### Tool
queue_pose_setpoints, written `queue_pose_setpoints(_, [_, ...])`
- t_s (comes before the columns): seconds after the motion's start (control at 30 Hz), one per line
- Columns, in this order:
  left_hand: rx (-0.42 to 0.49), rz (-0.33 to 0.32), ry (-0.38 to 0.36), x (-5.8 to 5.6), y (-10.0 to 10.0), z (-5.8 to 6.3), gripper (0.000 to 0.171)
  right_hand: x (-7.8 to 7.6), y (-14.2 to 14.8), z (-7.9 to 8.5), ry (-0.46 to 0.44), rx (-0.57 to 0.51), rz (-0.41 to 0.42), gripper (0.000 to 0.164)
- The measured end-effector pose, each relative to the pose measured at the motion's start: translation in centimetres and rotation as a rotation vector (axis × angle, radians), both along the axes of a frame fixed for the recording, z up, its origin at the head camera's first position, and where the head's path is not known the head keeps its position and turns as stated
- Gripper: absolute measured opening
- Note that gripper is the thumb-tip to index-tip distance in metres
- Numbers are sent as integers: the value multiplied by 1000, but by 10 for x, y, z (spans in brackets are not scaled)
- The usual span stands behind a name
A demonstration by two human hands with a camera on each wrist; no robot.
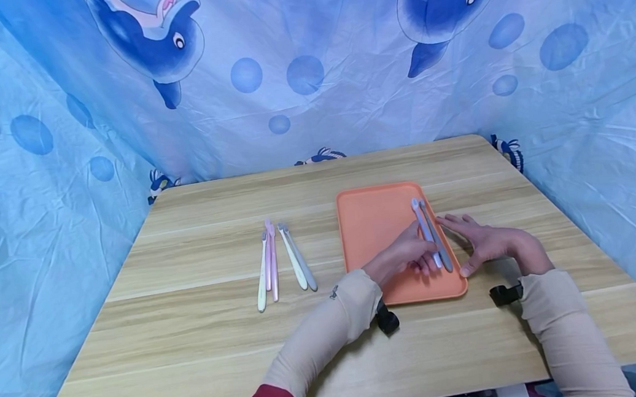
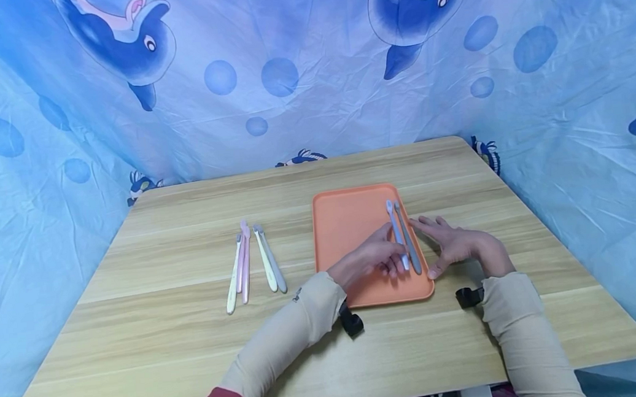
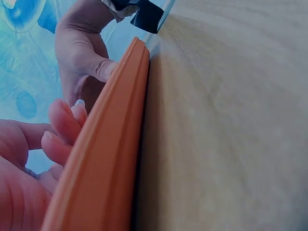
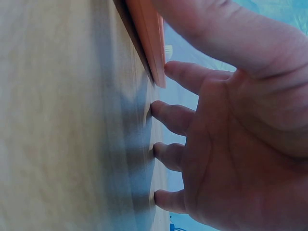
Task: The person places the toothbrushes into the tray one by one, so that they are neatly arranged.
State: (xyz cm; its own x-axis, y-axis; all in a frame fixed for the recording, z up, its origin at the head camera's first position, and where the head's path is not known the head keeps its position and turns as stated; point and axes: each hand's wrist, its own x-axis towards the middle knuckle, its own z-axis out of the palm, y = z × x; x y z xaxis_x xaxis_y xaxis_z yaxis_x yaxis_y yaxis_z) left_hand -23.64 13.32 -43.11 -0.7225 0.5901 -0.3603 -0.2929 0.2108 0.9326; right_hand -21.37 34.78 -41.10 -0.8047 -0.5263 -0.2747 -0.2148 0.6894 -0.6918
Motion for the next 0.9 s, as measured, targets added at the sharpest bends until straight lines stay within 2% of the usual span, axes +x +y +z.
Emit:
queue_pose_setpoints(0.27, [-5, -23, -3, -1, -2, 1, 64, 0, 0, 0, 3, 15, -9, 126])
queue_pose_setpoints(0.5, [17, -20, -19, 1, -4, 0, 50, 0, 0, -1, 9, 33, -3, 126])
queue_pose_setpoints(0.9, [-25, -12, -21, 2, -6, 6, 76, 0, -2, 1, 19, 45, -3, 125])
